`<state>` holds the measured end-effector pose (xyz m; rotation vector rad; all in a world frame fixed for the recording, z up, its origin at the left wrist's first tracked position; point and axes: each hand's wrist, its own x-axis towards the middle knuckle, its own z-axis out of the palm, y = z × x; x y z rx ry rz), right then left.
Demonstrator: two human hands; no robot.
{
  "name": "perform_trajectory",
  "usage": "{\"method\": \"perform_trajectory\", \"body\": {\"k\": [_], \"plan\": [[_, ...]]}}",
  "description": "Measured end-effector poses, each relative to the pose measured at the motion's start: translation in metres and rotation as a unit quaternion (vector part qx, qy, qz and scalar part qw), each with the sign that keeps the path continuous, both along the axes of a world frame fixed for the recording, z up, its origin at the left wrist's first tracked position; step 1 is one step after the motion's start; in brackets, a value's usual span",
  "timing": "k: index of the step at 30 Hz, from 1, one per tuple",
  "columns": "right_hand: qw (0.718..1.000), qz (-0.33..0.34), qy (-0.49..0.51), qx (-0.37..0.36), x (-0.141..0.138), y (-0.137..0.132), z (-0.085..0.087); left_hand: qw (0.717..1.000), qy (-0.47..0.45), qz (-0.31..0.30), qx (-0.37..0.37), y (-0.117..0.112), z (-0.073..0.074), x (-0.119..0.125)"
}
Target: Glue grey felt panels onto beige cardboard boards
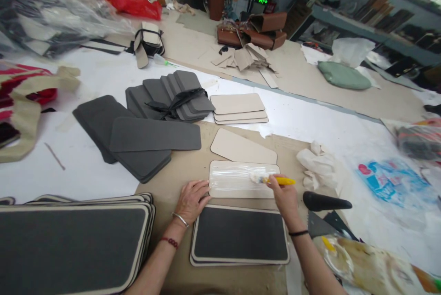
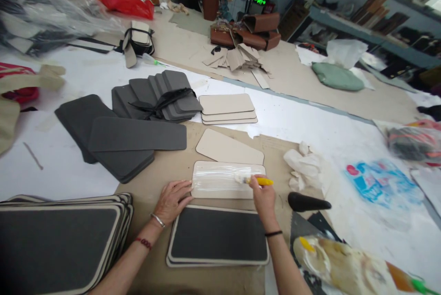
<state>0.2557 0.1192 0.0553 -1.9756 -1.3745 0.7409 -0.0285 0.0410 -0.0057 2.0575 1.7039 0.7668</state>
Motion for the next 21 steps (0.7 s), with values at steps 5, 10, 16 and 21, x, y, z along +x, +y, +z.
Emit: {"method": "perform_trajectory", "body": {"k": [5, 10, 16, 21], "plan": [[0.989, -0.085, -0.122, 0.001, 0.061, -0.004, 0.017, 1.000, 0.001, 0.004, -0.003, -0.001, 0.000, 0.000], [1.000, -0.004, -0.008, 0.013, 0.029, -0.014, 0.017, 1.000, 0.002, 0.004, -0.001, -0.001, 0.001, 0.000], [0.986, -0.071, -0.148, -0.030, 0.058, -0.004, 0.029, 1.000, -0.006, 0.002, 0.005, 0.000, -0.001, 0.000], [0.978, 0.036, -0.203, 0.039, 0.033, 0.028, 0.053, 1.000, -0.018, 0.014, 0.003, -0.001, 0.003, 0.002]]}}
